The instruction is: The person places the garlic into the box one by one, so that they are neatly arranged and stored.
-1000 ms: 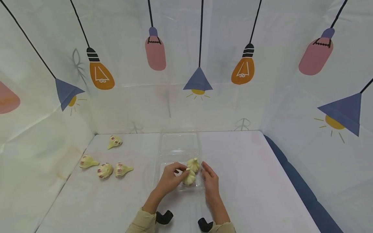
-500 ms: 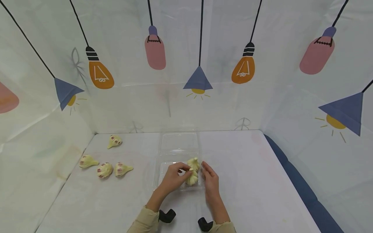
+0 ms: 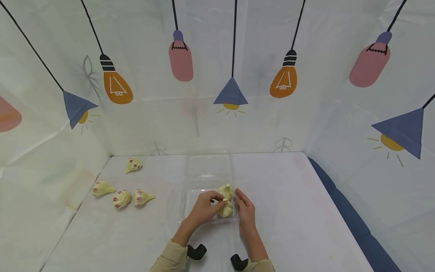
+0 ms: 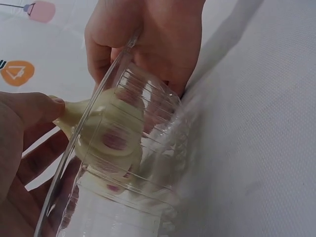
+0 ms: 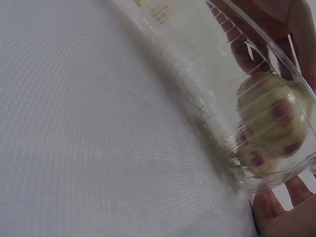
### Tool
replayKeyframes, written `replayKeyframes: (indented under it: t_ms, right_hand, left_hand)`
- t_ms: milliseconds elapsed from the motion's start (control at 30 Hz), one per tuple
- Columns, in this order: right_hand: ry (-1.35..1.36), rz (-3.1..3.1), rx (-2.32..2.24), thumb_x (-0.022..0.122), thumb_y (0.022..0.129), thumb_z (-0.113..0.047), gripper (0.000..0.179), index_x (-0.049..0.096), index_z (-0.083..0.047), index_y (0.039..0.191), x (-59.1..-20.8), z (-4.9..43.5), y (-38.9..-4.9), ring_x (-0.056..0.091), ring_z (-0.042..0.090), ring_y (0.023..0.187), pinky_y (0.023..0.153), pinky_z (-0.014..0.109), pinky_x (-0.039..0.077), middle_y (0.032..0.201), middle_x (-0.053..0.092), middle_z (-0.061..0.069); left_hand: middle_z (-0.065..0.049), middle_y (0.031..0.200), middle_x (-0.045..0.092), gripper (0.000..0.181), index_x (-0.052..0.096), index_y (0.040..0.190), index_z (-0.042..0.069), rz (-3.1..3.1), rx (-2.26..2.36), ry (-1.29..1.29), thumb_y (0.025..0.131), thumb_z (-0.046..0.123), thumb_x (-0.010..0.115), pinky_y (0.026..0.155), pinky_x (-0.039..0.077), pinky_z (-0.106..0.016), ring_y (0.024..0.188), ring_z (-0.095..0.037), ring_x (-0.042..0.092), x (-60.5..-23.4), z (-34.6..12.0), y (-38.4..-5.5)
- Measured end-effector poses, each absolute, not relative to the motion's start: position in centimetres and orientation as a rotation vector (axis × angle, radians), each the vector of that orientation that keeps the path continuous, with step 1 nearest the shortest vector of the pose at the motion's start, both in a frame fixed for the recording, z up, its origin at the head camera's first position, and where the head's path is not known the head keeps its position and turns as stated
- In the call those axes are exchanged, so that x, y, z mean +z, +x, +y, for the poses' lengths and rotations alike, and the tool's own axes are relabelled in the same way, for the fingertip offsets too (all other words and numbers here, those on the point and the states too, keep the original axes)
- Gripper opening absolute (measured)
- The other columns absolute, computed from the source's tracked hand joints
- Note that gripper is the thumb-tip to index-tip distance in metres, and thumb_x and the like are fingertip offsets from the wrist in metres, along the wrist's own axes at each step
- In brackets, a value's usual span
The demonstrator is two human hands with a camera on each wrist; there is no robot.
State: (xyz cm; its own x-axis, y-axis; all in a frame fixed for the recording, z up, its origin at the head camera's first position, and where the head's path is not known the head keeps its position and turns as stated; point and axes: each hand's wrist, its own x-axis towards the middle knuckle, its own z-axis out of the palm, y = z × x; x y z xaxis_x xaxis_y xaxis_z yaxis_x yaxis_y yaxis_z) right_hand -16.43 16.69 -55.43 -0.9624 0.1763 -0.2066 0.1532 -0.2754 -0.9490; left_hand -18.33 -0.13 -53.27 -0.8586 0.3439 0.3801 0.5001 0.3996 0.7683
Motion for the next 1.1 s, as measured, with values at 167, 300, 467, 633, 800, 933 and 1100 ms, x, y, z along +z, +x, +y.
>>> replayKeyframes:
  t_ms: [167,300,467,633,800,933,1100]
  right_hand:
    - [-0.437,-1.88,2.466,0.044,0.102,-0.005,0.041,0.045,0.002,0.142,-55.5,16.7,-16.5,0.034,0.02,0.138,0.112,0.039,0.027,0.147,0.043,0.013]
    - [-0.446,-1.889,2.463,0.044,0.102,-0.005,0.041,0.045,0.001,0.142,-55.5,16.7,-16.6,0.034,0.02,0.138,0.112,0.038,0.027,0.147,0.043,0.012]
    - [-0.437,-1.876,2.468,0.043,0.101,-0.004,0.041,0.046,0.001,0.142,-55.5,16.7,-16.6,0.035,0.019,0.137,0.11,0.034,0.029,0.147,0.044,0.012]
    - [-0.45,-1.86,2.462,0.043,0.1,-0.004,0.041,0.046,0.003,0.141,-55.5,16.6,-16.5,0.036,0.021,0.137,0.103,0.025,0.037,0.146,0.045,0.013]
    - [-0.452,-1.862,2.466,0.043,0.1,-0.003,0.042,0.046,0.001,0.141,-55.5,16.7,-16.5,0.036,0.019,0.136,0.102,0.024,0.038,0.146,0.045,0.012]
    - [-0.448,-1.875,2.462,0.042,0.101,-0.003,0.041,0.045,0.002,0.142,-55.5,16.8,-16.4,0.035,0.019,0.137,0.103,0.026,0.037,0.147,0.044,0.013]
    - [-0.451,-1.881,2.452,0.044,0.101,-0.004,0.041,0.046,0.002,0.141,-55.6,16.8,-16.4,0.037,0.021,0.136,0.097,0.021,0.041,0.146,0.044,0.013]
  left_hand:
    - [0.007,0.087,0.07,0.008,0.074,0.092,0.011,-2.487,-1.453,-0.787,0.087,0.016,0.074,0.074,0.051,-0.026,0.082,-0.006,0.064,-53.4,0.1,-18.5]
    - [0.007,0.087,0.07,0.007,0.073,0.092,0.01,-2.499,-1.45,-0.798,0.087,0.016,0.074,0.074,0.051,-0.026,0.082,-0.007,0.065,-53.6,0.3,-18.6]
    - [0.007,0.086,0.069,0.007,0.074,0.091,0.01,-2.499,-1.457,-0.809,0.086,0.015,0.074,0.072,0.051,-0.027,0.081,-0.009,0.065,-53.7,0.6,-18.7]
    - [0.006,0.085,0.07,0.007,0.074,0.09,0.009,-2.51,-1.453,-0.806,0.085,0.013,0.075,0.069,0.051,-0.028,0.08,-0.013,0.066,-53.8,0.9,-18.7]
    - [0.006,0.085,0.069,0.007,0.073,0.091,0.009,-2.536,-1.448,-0.787,0.086,0.014,0.074,0.069,0.051,-0.026,0.081,-0.015,0.066,-53.7,1.0,-18.7]
    - [0.008,0.085,0.069,0.007,0.073,0.091,0.01,-2.541,-1.469,-0.784,0.086,0.014,0.074,0.069,0.05,-0.025,0.081,-0.01,0.065,-53.8,1.1,-18.7]
    - [0.009,0.084,0.069,0.007,0.074,0.09,0.01,-2.549,-1.435,-0.795,0.086,0.015,0.074,0.068,0.049,-0.022,0.08,-0.003,0.062,-53.9,1.0,-18.7]
